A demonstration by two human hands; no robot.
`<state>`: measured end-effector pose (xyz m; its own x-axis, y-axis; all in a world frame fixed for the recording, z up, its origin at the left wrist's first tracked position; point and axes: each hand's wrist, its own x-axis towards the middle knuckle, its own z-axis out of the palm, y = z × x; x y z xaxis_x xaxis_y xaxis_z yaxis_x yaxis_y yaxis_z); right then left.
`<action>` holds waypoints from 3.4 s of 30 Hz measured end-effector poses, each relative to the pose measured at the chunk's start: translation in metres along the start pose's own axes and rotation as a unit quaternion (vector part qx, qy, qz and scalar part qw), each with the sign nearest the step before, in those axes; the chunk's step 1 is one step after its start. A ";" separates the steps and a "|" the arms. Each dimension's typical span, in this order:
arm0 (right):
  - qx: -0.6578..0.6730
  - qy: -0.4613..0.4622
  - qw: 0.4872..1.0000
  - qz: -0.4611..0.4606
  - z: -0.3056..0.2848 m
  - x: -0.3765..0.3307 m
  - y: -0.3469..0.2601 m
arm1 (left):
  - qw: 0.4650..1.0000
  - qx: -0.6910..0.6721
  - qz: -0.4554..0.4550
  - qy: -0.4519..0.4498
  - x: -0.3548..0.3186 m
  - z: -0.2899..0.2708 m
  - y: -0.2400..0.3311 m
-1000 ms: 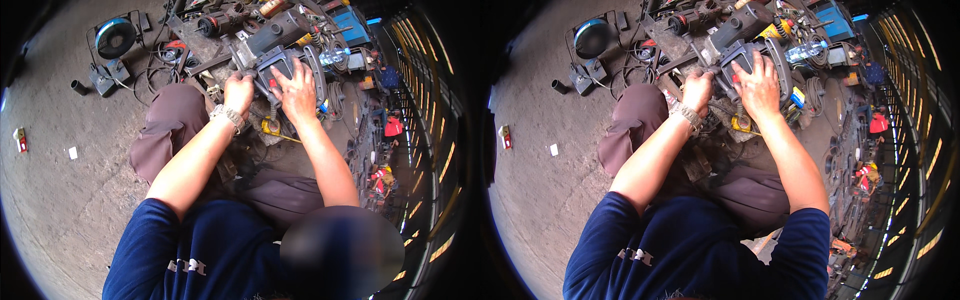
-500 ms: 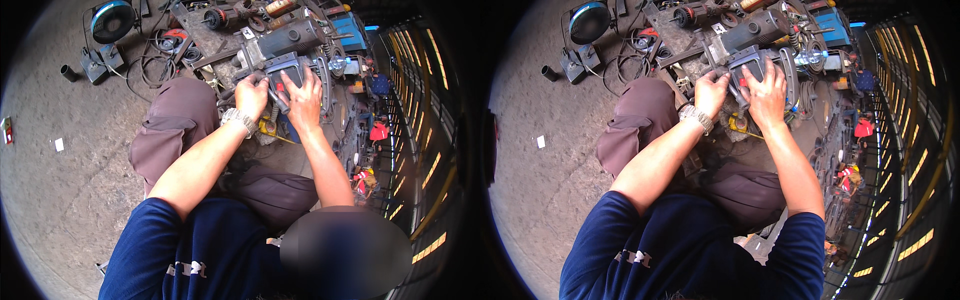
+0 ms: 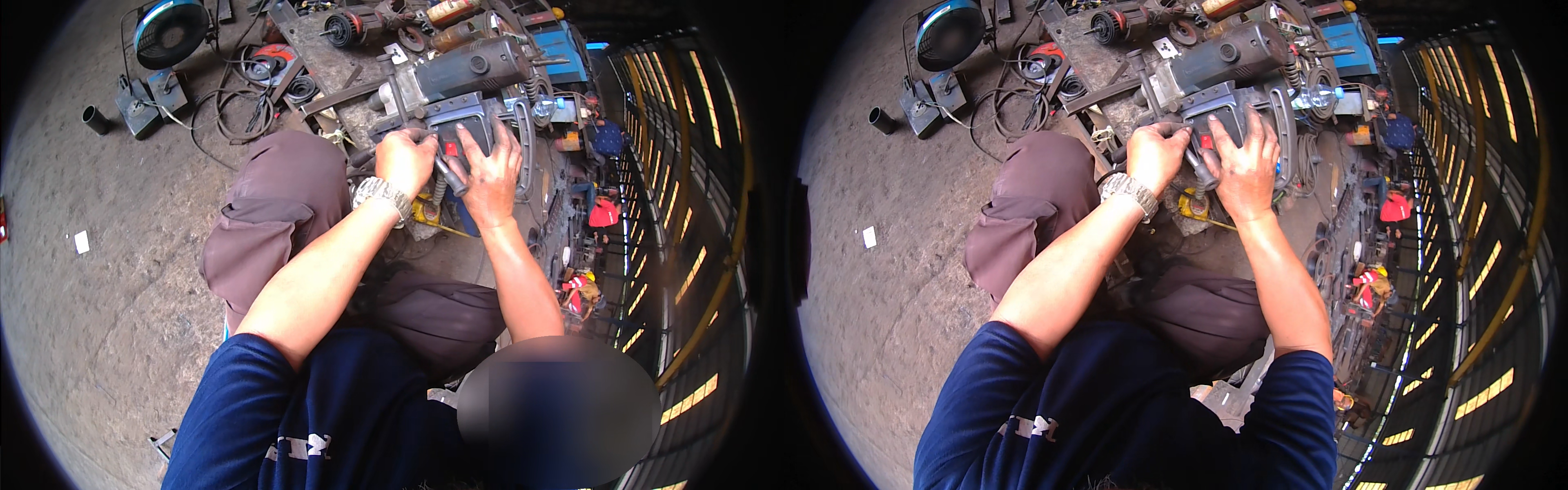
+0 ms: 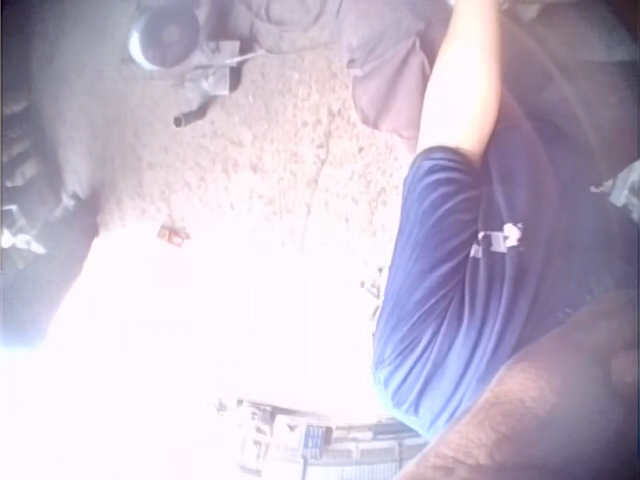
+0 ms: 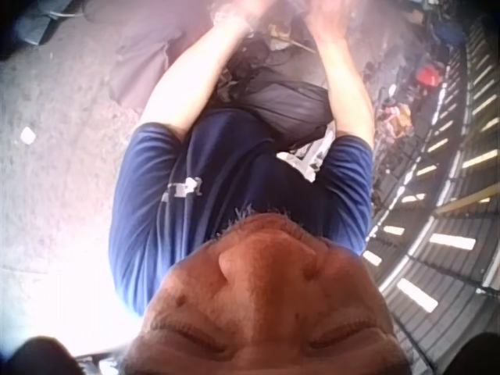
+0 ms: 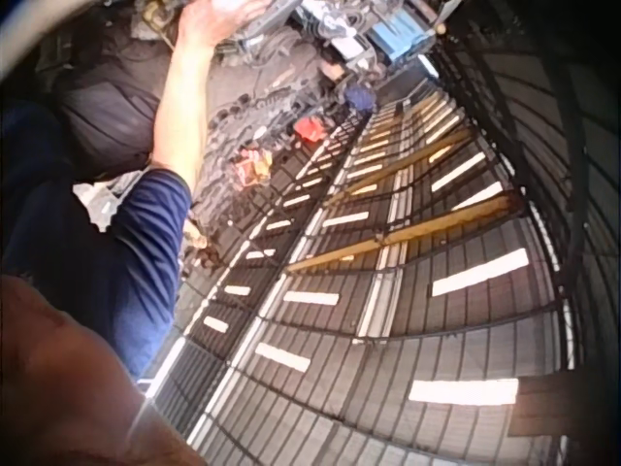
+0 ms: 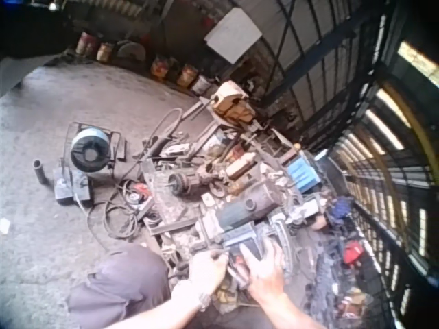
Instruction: The person sits on the floor and repairs a handheld power tool, likely a circular saw. They connect wires to a small black component, insert it into the tool's housing, and use a screwdriver to tighten screws on the casing.
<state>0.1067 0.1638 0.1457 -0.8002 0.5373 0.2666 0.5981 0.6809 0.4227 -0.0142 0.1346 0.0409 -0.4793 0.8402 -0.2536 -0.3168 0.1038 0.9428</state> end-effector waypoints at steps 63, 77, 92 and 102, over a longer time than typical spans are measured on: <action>0.453 0.131 0.821 0.322 0.032 -0.023 -0.022 | 0.959 0.208 0.192 0.021 0.009 0.010 0.024; 0.161 0.199 0.928 0.270 0.027 -0.024 -0.022 | 0.977 0.093 0.185 -0.047 0.026 0.013 0.004; 0.212 0.219 0.905 0.298 0.030 -0.021 -0.027 | 0.990 -0.070 0.060 -0.103 0.031 0.000 0.016; 0.226 0.189 0.910 0.292 0.033 -0.018 -0.028 | 0.912 -0.370 -0.087 -0.155 0.028 -0.019 0.034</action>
<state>0.1059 0.1512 0.1006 -0.2482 0.7216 0.6463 0.8159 0.5154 -0.2620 -0.0542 0.1520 0.0616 -0.1501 0.9675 -0.2037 -0.8862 -0.0403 0.4615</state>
